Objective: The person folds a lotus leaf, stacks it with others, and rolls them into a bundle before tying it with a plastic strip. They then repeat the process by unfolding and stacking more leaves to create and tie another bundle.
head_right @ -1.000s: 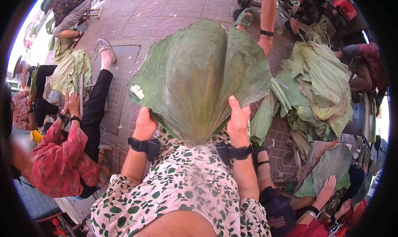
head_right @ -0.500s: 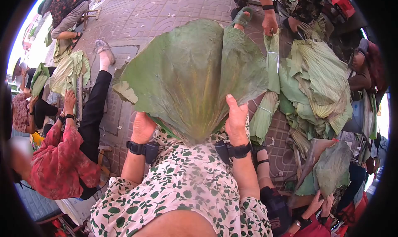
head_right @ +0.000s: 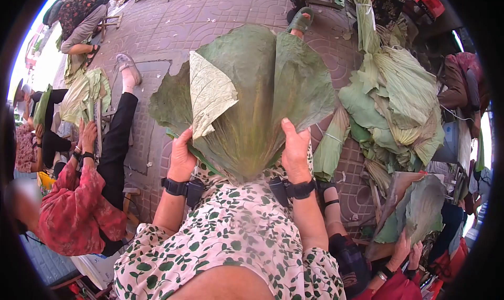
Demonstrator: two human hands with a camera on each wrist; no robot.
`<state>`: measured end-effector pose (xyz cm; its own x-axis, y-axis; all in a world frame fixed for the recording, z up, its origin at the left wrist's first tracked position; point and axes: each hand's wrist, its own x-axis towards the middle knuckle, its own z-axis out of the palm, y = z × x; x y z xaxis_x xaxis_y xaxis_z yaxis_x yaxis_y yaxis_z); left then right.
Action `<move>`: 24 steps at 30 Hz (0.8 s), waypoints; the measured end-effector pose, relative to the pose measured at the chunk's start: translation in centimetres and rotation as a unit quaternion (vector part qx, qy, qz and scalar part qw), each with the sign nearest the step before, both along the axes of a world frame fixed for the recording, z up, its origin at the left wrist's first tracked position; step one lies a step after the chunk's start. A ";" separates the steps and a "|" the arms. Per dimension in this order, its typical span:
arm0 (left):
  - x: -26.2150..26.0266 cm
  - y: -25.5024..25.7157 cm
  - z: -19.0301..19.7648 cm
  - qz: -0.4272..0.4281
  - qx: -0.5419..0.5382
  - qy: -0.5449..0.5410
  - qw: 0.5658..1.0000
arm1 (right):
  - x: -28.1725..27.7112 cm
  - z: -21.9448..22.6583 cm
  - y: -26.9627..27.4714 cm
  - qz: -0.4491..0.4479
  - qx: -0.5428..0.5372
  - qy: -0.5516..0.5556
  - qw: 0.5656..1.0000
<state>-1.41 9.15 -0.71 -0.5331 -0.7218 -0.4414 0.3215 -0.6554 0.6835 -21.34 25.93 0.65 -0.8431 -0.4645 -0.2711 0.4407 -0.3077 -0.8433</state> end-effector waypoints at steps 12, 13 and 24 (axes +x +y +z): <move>-0.5 0.4 1.2 0.013 -0.014 -0.020 1.000 | 0.3 0.4 0.0 -0.005 -0.001 0.015 1.000; -0.5 0.4 1.2 0.015 -0.015 -0.017 1.000 | 0.3 0.4 0.0 -0.006 -0.001 0.014 1.000; -0.4 0.5 0.6 0.020 -0.013 -0.018 1.000 | 0.3 0.6 0.0 0.001 0.003 0.017 1.000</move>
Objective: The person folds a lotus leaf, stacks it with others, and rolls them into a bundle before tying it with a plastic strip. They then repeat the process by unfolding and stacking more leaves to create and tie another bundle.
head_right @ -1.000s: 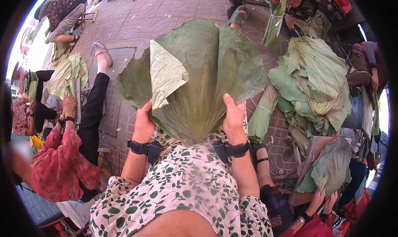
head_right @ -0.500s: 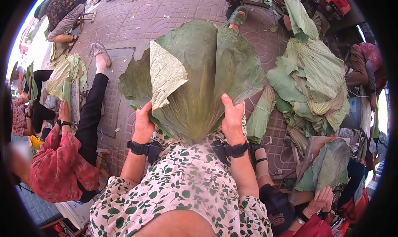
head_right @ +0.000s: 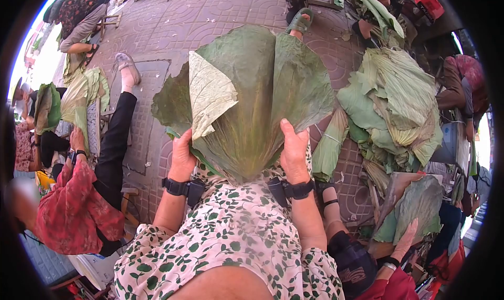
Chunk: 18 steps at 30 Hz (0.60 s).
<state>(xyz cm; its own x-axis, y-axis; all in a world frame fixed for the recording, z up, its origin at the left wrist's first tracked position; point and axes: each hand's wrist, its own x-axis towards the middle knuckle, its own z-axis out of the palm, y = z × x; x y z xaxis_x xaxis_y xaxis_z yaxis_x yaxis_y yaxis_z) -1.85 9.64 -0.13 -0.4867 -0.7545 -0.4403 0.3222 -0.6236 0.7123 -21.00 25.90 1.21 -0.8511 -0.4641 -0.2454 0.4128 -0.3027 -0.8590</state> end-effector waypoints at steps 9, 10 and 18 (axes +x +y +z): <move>-0.2 0.2 0.6 -0.003 0.003 0.001 1.000 | -0.2 -0.5 0.2 -0.001 -0.002 -0.014 1.000; -0.3 0.3 0.6 0.000 -0.002 0.000 1.000 | -0.2 -0.6 0.2 0.001 -0.003 -0.016 1.000; -0.1 0.1 -0.5 0.003 0.003 0.010 1.000 | 0.0 -0.2 0.0 0.000 0.004 -0.010 1.000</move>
